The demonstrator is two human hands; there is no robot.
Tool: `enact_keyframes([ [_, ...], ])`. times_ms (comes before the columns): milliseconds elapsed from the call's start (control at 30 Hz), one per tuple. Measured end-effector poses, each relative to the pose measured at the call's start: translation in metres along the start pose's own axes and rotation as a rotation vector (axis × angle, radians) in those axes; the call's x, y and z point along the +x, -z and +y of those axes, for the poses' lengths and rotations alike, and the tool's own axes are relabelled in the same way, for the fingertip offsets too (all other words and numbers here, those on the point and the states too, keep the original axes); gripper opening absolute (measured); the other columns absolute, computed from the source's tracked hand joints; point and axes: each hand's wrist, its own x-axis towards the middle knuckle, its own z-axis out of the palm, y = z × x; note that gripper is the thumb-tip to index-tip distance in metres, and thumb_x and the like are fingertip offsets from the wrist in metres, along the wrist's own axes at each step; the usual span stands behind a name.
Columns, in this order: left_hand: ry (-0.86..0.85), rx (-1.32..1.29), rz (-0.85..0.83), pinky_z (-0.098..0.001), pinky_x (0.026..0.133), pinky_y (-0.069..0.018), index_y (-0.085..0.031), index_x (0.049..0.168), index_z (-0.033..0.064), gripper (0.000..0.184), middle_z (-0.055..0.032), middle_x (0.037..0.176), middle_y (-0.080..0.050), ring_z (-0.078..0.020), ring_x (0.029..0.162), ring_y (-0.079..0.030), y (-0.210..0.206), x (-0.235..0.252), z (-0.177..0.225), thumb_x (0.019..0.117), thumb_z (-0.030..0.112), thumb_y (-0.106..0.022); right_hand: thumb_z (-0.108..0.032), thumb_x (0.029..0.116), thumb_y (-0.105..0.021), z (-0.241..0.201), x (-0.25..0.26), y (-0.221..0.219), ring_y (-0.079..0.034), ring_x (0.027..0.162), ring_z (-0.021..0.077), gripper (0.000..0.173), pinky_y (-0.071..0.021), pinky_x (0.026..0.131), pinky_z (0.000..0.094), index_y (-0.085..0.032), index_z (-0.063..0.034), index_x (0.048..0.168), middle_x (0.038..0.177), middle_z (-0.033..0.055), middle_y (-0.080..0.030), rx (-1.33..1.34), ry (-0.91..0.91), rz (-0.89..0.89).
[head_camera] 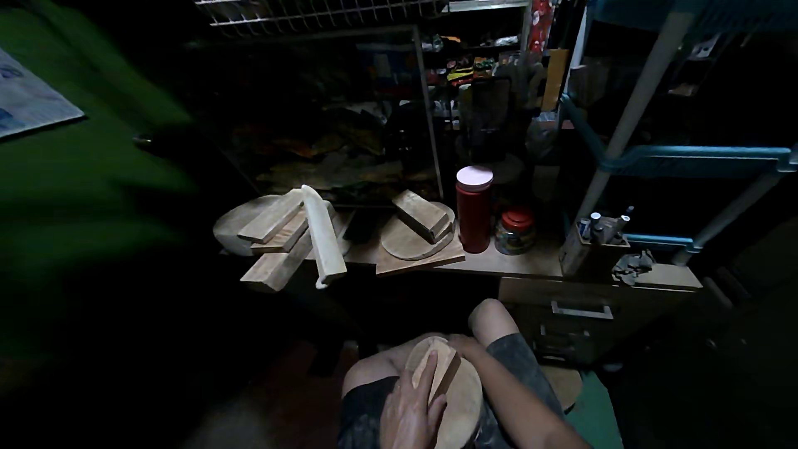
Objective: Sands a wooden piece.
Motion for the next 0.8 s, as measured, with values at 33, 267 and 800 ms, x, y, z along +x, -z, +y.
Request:
enact_keyframes([
  [33,-0.006,-0.010,0.008,-0.0643,0.093,-0.0506,-0.041,0.159,0.0208,0.070,-0.0374,0.130,-0.057,-0.0544,0.111,-0.062,0.000,-0.008,-0.004,0.0963,0.036,-0.069,-0.056,0.1091,-0.037,-0.002,0.006,0.001,-0.042,0.148,0.0399,0.072,-0.0295,0.121,0.0611,-0.050,0.0025,0.149,0.155,0.0264,-0.047,-0.061,-0.031,-0.021],
  [267,-0.023,0.012,0.028,-0.0636,0.089,-0.0525,-0.045,0.157,0.0169,0.068,-0.0368,0.124,-0.060,-0.0537,0.105,-0.064,-0.005,-0.040,-0.023,0.0964,0.038,-0.068,-0.073,0.1009,-0.037,0.003,0.020,-0.001,-0.044,0.146,0.0387,0.088,-0.0323,0.119,0.0627,-0.053,-0.0002,0.147,0.153,0.0248,-0.050,-0.095,-0.088,-0.039],
  [800,0.065,0.086,-0.032,-0.0542,0.102,-0.0490,-0.036,0.161,0.0306,0.071,-0.0268,0.136,-0.058,-0.0433,0.121,-0.060,-0.005,0.032,0.023,0.0974,0.041,-0.067,-0.013,0.1117,-0.043,0.017,-0.004,-0.016,-0.044,0.147,0.0273,0.042,-0.0293,0.124,0.0376,-0.049,0.0087,0.147,0.154,0.0235,-0.049,0.261,0.087,0.256],
])
